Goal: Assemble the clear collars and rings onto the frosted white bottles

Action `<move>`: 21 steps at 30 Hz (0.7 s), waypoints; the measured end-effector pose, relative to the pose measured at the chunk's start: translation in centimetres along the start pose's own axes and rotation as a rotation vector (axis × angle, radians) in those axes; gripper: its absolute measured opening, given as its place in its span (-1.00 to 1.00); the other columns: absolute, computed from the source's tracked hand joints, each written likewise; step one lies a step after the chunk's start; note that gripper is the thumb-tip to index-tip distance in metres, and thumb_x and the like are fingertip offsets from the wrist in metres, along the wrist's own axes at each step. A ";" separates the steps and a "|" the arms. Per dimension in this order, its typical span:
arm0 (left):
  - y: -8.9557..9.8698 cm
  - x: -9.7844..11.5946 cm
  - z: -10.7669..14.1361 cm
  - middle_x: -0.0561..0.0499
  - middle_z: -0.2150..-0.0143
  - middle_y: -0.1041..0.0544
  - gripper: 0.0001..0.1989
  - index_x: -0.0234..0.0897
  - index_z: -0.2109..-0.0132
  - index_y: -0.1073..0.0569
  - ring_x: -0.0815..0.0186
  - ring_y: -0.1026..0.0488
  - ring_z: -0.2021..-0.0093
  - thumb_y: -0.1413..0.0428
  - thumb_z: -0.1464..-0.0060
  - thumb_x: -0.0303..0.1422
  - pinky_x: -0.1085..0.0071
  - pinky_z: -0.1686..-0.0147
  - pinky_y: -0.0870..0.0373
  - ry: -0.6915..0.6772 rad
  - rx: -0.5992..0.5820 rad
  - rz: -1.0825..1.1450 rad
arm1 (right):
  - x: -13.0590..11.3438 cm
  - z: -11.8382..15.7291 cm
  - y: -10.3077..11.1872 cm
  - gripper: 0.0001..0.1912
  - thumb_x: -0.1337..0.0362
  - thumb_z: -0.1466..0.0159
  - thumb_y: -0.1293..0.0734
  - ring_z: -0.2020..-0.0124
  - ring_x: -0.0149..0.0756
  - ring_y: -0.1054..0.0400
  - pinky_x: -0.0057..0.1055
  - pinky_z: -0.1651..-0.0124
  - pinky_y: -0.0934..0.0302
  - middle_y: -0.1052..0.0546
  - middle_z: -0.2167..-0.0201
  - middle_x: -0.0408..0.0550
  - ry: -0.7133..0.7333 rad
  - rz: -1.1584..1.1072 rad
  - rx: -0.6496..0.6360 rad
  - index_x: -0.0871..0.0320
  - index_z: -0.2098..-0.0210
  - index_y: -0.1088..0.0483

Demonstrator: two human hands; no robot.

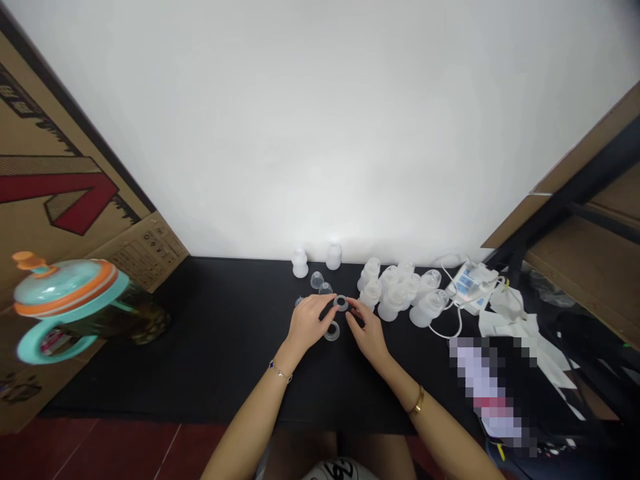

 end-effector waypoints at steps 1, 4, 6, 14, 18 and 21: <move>0.1 -0.1 0.0 -0.07 0.07 -0.67 -0.77 -0.19 -0.05 -0.55 0.20 -0.61 0.11 -0.12 -0.31 -0.31 0.27 0.07 -0.54 0.023 0.020 -0.005 | 0.3 0.1 -0.2 -0.61 0.16 -0.36 -0.30 -0.14 -0.03 -0.46 -0.02 -0.23 -0.35 -0.55 -0.13 0.04 -0.020 -0.024 -0.008 0.05 -0.15 -0.47; 0.7 -0.7 -0.1 -0.06 0.11 -0.68 -0.79 -0.20 -0.01 -0.57 0.24 -0.60 0.19 -0.12 -0.30 -0.30 0.31 0.12 -0.53 0.119 0.079 -0.022 | 1.2 0.3 -0.5 -0.52 0.11 -0.35 -0.32 -0.21 0.00 -0.41 0.03 -0.28 -0.29 -0.48 -0.23 0.06 -0.087 -0.082 -0.011 0.06 -0.23 -0.41; 1.3 -1.2 -0.3 -0.05 0.14 -0.67 -0.80 -0.21 0.01 -0.58 0.27 -0.57 0.27 -0.12 -0.30 -0.30 0.33 0.16 -0.52 0.210 0.103 -0.032 | 1.7 0.4 -0.6 -0.47 0.08 -0.34 -0.34 -0.23 0.02 -0.39 0.06 -0.30 -0.27 -0.44 -0.27 0.08 -0.121 -0.112 -0.003 0.07 -0.27 -0.37; 3.3 -4.3 -2.7 -0.02 0.01 -0.62 -0.74 -0.17 -0.03 -0.55 0.38 -0.46 0.44 -0.18 -0.21 -0.27 0.38 0.29 -0.44 0.524 -0.007 0.036 | 2.4 0.3 -0.7 -0.43 0.03 -0.31 -0.36 -0.26 0.04 -0.35 0.06 -0.33 -0.23 -0.41 -0.29 0.09 -0.160 -0.208 0.029 0.07 -0.26 -0.38; 2.6 -5.4 -3.0 -0.01 0.05 -0.62 -0.75 -0.17 -0.02 -0.55 0.37 -0.45 0.45 -0.15 -0.22 -0.29 0.38 0.30 -0.39 0.537 -0.132 0.055 | 2.9 0.1 -0.5 -0.43 0.02 -0.29 -0.38 -0.28 0.06 -0.33 0.09 -0.32 -0.22 -0.42 -0.28 0.11 -0.190 -0.228 0.055 0.08 -0.23 -0.40; 2.4 -5.9 -2.4 0.01 0.12 -0.61 -0.77 -0.18 0.00 -0.56 0.39 -0.40 0.47 -0.11 -0.25 -0.30 0.41 0.33 -0.35 0.491 -0.139 0.064 | 3.4 0.0 -0.5 -0.41 0.02 -0.27 -0.38 -0.30 0.07 -0.30 0.08 -0.33 -0.22 -0.39 -0.30 0.12 -0.209 -0.238 0.068 0.07 -0.24 -0.38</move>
Point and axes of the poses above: each hand's wrist, its own z-axis away from the middle knuckle, its own y-axis out of the back of the hand, x = y × z, the point moved 5 cm from there along -z, towards the middle knuckle
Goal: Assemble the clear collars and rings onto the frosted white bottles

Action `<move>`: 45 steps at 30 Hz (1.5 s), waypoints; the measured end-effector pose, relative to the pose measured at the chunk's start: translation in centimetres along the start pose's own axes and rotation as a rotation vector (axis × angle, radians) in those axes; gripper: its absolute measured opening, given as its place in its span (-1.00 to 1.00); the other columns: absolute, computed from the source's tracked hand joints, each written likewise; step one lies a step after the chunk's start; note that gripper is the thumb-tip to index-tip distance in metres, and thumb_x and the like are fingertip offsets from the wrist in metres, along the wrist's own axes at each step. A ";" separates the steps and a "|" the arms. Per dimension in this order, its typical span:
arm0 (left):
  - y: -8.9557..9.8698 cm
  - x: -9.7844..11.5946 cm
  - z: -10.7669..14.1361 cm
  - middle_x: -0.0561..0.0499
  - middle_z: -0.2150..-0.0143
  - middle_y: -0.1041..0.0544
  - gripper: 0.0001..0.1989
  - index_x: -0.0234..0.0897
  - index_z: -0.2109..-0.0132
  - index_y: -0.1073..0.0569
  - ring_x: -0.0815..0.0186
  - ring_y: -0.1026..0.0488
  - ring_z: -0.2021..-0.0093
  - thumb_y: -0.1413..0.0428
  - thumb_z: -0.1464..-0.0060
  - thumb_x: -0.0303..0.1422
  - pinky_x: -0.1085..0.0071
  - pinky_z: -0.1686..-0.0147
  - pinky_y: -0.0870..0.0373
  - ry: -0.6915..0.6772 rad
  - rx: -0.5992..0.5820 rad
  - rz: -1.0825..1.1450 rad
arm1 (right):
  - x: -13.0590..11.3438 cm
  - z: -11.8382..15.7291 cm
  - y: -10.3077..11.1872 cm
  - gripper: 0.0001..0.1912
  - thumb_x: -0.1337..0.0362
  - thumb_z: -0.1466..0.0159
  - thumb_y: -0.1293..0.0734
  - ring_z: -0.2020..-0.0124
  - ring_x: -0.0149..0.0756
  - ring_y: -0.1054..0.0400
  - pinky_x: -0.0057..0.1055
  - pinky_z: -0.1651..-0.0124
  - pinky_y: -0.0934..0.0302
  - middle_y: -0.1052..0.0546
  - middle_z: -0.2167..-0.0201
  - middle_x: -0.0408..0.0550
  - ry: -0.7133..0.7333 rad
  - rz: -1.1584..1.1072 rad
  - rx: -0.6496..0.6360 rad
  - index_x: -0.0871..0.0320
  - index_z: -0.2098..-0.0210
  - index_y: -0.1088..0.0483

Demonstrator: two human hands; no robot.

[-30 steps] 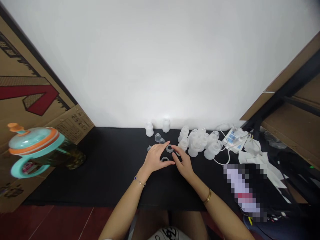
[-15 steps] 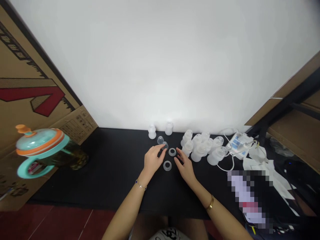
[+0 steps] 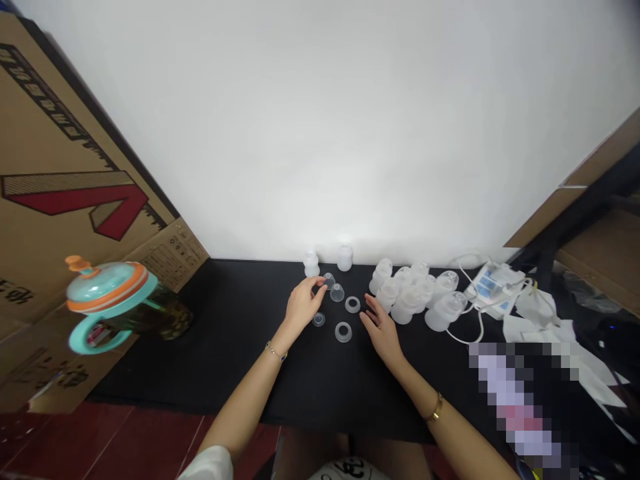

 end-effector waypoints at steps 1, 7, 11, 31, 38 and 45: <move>0.1 -0.3 0.2 0.01 0.15 -0.60 -0.77 -0.19 0.02 -0.57 0.40 -0.39 0.47 -0.08 -0.27 -0.30 0.42 0.34 -0.33 -0.017 0.019 0.002 | 0.2 -0.1 0.0 -0.40 0.02 -0.27 -0.38 -0.31 0.07 -0.29 0.08 -0.33 -0.22 -0.39 -0.31 0.12 -0.006 0.000 0.004 0.07 -0.25 -0.38; 1.5 -1.5 1.8 0.12 0.51 -0.45 -0.70 -0.20 0.10 -0.58 0.39 -0.37 0.51 -0.06 -0.30 -0.13 0.46 0.41 -0.26 -0.100 -0.012 0.020 | -0.2 -0.1 0.2 -0.48 0.07 -0.29 -0.35 -0.27 0.03 -0.34 0.04 -0.23 -0.32 -0.45 -0.25 0.10 0.013 0.080 -0.008 0.05 -0.21 -0.41; 1.6 -0.8 2.6 0.15 0.52 -0.45 -0.72 -0.15 0.09 -0.58 0.37 -0.41 0.50 -0.19 -0.18 -0.08 0.46 0.41 -0.24 -0.226 -0.185 -0.131 | -1.7 0.3 -0.4 -0.69 0.13 -0.31 -0.34 -0.19 0.02 -0.40 0.02 -0.17 -0.35 -0.54 -0.14 0.06 0.112 0.245 -0.113 0.03 0.00 -0.54; -0.7 -1.0 2.8 0.13 0.38 -0.59 -0.98 -0.14 0.26 -0.54 0.32 -0.53 0.34 -0.22 -0.17 -0.34 0.43 0.36 -0.29 -0.282 -0.326 -0.195 | -1.9 1.0 -1.9 -0.46 0.04 -0.14 -0.53 -0.22 0.11 -0.36 0.11 -0.28 -0.23 -0.52 -0.16 0.10 0.242 0.522 -0.324 0.03 -0.08 -0.53; -0.7 0.0 3.3 0.02 0.21 -0.65 -0.82 -0.14 0.11 -0.58 0.30 -0.58 0.23 -0.06 -0.32 -0.33 0.40 0.22 -0.47 -0.392 -0.101 -0.137 | -1.9 1.3 -2.1 -0.41 0.02 -0.09 -0.57 -0.25 0.11 -0.33 0.11 -0.31 -0.18 -0.50 -0.18 0.07 0.259 0.543 -0.378 -0.01 -0.10 -0.53; -0.2 0.4 3.6 -0.01 0.14 -0.68 -0.79 -0.16 0.05 -0.58 0.29 -0.60 0.17 -0.04 -0.35 -0.35 0.36 0.15 -0.53 -0.438 0.073 -0.066 | -1.8 1.3 -2.0 -0.46 0.09 -0.09 -0.57 -0.26 0.12 -0.32 0.13 -0.31 -0.17 -0.49 -0.20 0.07 0.243 0.549 -0.399 -0.02 -0.06 -0.55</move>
Point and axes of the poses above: each hand's wrist, its own z-axis away from the middle knuckle, its own y-axis out of the back of the hand, x = y × z, the point moved 5 cm from there along -z, towards the middle knuckle
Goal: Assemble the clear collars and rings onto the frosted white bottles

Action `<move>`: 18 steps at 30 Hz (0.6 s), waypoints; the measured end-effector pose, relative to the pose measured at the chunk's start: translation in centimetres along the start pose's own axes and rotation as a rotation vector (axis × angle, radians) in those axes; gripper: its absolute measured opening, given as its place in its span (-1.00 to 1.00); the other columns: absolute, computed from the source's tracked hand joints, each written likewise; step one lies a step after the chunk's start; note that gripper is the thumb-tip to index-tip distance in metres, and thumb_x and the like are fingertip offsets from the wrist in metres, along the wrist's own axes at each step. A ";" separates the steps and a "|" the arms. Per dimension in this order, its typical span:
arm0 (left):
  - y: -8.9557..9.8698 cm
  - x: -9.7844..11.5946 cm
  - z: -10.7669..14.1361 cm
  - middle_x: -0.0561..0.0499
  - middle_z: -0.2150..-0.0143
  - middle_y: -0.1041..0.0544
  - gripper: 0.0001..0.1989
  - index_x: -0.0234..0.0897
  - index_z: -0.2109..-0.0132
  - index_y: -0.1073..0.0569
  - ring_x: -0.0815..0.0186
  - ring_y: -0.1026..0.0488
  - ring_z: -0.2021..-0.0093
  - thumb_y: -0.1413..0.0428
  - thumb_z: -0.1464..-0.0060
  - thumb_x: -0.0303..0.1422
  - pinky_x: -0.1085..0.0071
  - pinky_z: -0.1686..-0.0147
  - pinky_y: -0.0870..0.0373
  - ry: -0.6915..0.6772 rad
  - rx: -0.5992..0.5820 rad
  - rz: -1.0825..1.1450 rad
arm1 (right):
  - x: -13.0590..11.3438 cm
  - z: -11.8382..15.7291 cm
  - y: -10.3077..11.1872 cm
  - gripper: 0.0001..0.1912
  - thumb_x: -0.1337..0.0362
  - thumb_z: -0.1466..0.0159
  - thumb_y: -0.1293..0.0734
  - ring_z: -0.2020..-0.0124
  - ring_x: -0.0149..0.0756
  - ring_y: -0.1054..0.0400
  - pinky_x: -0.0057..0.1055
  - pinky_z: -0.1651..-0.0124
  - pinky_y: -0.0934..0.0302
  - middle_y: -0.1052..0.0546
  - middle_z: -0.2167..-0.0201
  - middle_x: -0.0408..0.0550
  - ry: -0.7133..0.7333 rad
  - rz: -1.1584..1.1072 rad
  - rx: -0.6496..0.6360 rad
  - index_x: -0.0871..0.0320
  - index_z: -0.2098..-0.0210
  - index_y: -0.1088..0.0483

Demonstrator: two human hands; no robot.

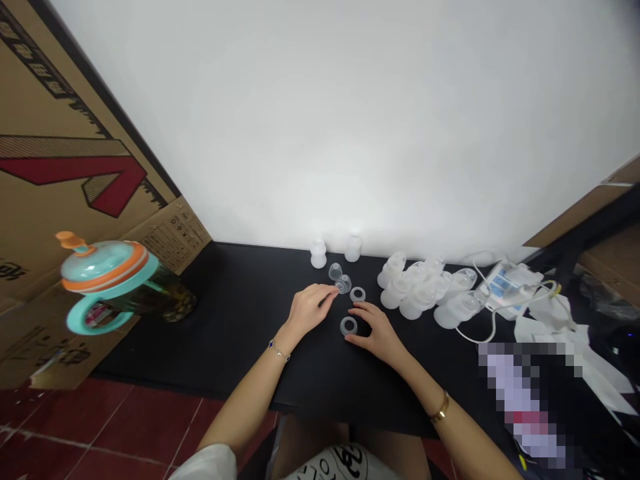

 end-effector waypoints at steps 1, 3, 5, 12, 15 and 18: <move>0.0 0.0 0.0 -0.01 0.14 -0.68 -0.79 -0.16 0.05 -0.59 0.29 -0.61 0.18 -0.05 -0.35 -0.35 0.36 0.16 -0.54 0.005 0.010 0.001 | 0.0 0.0 0.0 -0.50 0.11 -0.10 -0.56 -0.25 0.11 -0.33 0.12 -0.30 -0.18 -0.50 -0.19 0.06 0.002 -0.008 0.005 -0.01 -0.04 -0.56; 0.0 0.0 0.1 -0.02 0.15 -0.69 -0.79 -0.16 0.05 -0.59 0.29 -0.61 0.19 -0.05 -0.35 -0.33 0.37 0.18 -0.55 0.023 0.027 -0.001 | 0.0 0.0 0.1 -0.57 0.14 -0.12 -0.54 -0.22 0.09 -0.36 0.10 -0.29 -0.21 -0.52 -0.16 0.06 0.005 -0.037 0.027 0.00 0.01 -0.58; 0.0 -0.1 0.1 -0.03 0.17 -0.69 -0.79 -0.17 0.07 -0.60 0.29 -0.61 0.21 -0.06 -0.34 -0.31 0.37 0.18 -0.55 0.045 0.047 -0.009 | 0.0 -0.1 0.4 -0.59 0.14 -0.13 -0.52 -0.18 0.07 -0.40 0.08 -0.26 -0.25 -0.56 -0.11 0.06 -0.007 -0.082 0.062 0.01 0.02 -0.58; 0.3 0.1 0.1 -0.03 0.17 -0.68 -0.80 -0.19 0.12 -0.58 0.29 -0.60 0.22 -0.06 -0.35 -0.29 0.35 0.16 -0.53 0.073 0.109 0.019 | 0.4 -0.4 1.4 -0.52 0.02 -0.14 -0.51 0.00 0.04 -0.52 -0.03 -0.06 -0.42 -0.63 0.00 0.02 -0.251 -0.436 0.171 0.06 0.00 -0.57; 0.4 0.1 0.0 -0.03 0.17 -0.67 -0.80 -0.19 0.13 -0.57 0.29 -0.59 0.21 -0.06 -0.35 -0.27 0.36 0.15 -0.52 0.100 0.110 0.085 | 0.5 -0.5 1.6 -0.51 -0.03 -0.16 -0.50 0.01 0.05 -0.54 -0.06 -0.04 -0.43 -0.65 0.03 0.03 -0.348 -0.660 0.185 0.08 0.00 -0.59; 0.2 -0.2 0.0 -0.03 0.22 -0.65 -0.77 -0.21 0.19 -0.56 0.33 -0.56 0.31 -0.11 -0.31 -0.18 0.40 0.25 -0.51 0.215 0.101 0.203 | 0.6 -0.4 1.5 -0.50 -0.09 -0.22 -0.44 0.06 0.05 -0.56 -0.03 0.00 -0.44 -0.65 0.03 0.09 -0.409 -0.807 0.172 0.11 0.01 -0.60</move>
Point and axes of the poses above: each hand's wrist, its own z-axis away from the middle knuckle, its own y-axis out of the back of the hand, x = y × z, the point moved 5 cm from there along -z, towards the middle knuckle
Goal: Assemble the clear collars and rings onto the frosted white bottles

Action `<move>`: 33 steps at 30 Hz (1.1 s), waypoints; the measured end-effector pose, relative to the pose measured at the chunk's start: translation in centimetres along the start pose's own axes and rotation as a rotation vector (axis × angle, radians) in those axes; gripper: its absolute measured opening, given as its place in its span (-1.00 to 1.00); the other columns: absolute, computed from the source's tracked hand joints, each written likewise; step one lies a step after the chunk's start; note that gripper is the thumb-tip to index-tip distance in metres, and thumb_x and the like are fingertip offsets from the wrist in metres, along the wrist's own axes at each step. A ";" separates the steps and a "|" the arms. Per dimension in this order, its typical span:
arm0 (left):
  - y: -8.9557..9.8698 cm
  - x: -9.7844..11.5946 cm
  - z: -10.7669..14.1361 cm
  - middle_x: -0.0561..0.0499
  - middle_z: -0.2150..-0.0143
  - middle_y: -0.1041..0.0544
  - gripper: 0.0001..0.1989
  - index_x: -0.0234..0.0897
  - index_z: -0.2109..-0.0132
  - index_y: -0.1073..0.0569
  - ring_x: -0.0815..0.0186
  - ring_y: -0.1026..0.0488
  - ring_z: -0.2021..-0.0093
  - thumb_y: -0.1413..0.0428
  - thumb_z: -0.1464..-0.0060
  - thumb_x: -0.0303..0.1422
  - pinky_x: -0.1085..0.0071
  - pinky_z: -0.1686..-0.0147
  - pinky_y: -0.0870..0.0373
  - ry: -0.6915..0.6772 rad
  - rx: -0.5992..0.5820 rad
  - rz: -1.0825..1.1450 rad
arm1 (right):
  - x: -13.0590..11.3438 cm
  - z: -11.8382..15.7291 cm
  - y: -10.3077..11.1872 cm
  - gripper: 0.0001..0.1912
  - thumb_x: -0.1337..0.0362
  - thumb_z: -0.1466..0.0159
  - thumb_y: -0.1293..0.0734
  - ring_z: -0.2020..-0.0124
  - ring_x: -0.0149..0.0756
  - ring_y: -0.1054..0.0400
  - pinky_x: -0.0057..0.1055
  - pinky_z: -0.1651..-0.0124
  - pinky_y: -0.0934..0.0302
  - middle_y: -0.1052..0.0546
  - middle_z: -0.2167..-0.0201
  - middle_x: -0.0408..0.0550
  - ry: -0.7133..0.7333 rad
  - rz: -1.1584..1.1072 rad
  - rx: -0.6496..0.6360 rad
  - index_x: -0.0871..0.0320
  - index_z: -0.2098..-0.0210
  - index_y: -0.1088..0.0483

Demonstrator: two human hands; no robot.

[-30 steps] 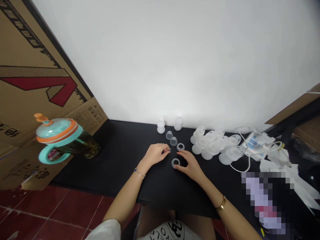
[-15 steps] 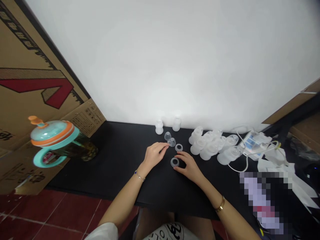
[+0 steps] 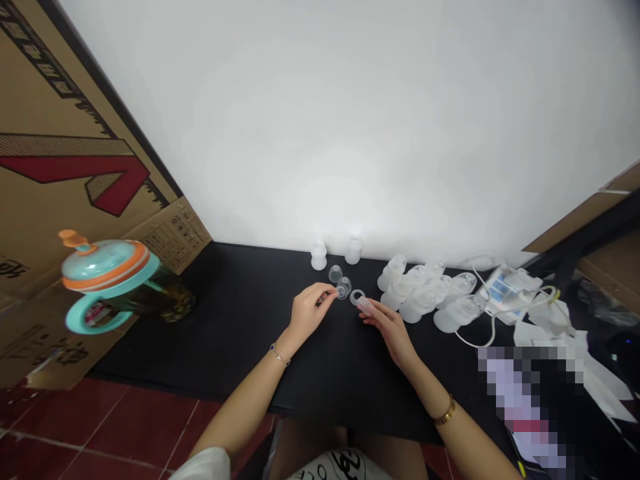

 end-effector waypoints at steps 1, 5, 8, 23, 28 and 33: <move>-0.1 -0.2 0.0 -0.03 0.22 -0.65 -0.75 -0.21 0.20 -0.55 0.33 -0.56 0.33 -0.13 -0.28 -0.15 0.41 0.29 -0.51 0.059 -0.006 0.061 | 0.0 0.0 0.0 -0.50 -0.10 -0.24 -0.42 0.09 0.05 -0.57 -0.03 0.01 -0.44 -0.65 0.04 0.12 -0.017 -0.028 -0.010 0.13 0.02 -0.61; -1.6 -1.0 0.1 -0.12 0.02 -0.65 -0.68 -0.24 0.19 -0.44 0.27 -0.62 0.24 -0.13 -0.24 -0.05 0.43 0.38 -0.54 0.312 -0.133 0.442 | 0.1 0.0 -0.1 -0.49 -0.12 -0.29 -0.35 0.19 0.02 -0.60 -0.05 0.07 -0.47 -0.67 0.12 0.17 -0.065 -0.119 -0.040 0.19 0.08 -0.62; -3.0 -1.2 0.4 -0.21 -0.06 -0.63 -0.61 -0.24 0.18 -0.34 0.19 -0.65 0.20 -0.15 -0.18 0.01 0.41 0.44 -0.57 0.466 -0.265 0.694 | 0.2 -0.1 0.0 -0.50 -0.10 -0.31 -0.33 0.23 -0.02 -0.60 -0.10 0.11 -0.48 -0.68 0.15 0.17 -0.101 -0.165 -0.043 0.20 0.09 -0.61; -3.8 -0.8 0.8 -0.14 0.12 -0.64 -0.57 -0.29 0.20 -0.34 0.36 -0.58 0.40 -0.33 -0.05 -0.10 0.49 0.43 -0.52 0.670 -0.310 1.080 | 0.1 0.2 -0.3 -0.62 -0.01 -0.29 -0.40 0.37 -0.27 -0.53 -0.37 0.22 -0.39 -0.68 0.26 0.09 -0.265 -0.372 -0.010 0.18 0.14 -0.58; -3.8 -1.0 0.7 -0.12 0.13 -0.63 -0.63 -0.33 0.14 -0.47 0.38 -0.56 0.35 -0.37 -0.02 -0.21 0.49 0.37 -0.52 0.661 -0.319 1.113 | 0.3 0.1 -0.2 -0.64 -0.03 -0.28 -0.41 0.40 -0.30 -0.52 -0.39 0.25 -0.38 -0.68 0.28 0.06 -0.267 -0.377 -0.012 0.15 0.20 -0.55; -4.0 -1.4 1.0 -0.15 0.08 -0.63 -0.63 -0.36 0.13 -0.57 0.34 -0.57 0.26 -0.43 0.09 -0.32 0.49 0.28 -0.50 0.691 -0.323 1.098 | 0.3 0.1 -0.2 -0.62 -0.08 -0.26 -0.42 0.42 -0.31 -0.52 -0.41 0.28 -0.36 -0.68 0.31 0.04 -0.278 -0.364 -0.017 0.14 0.29 -0.51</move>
Point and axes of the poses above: each hand's wrist, its own z-axis away from the middle knuckle, its own y-axis out of the back of the hand, x = y × z, the point moved 5 cm from there along -z, towards the middle knuckle
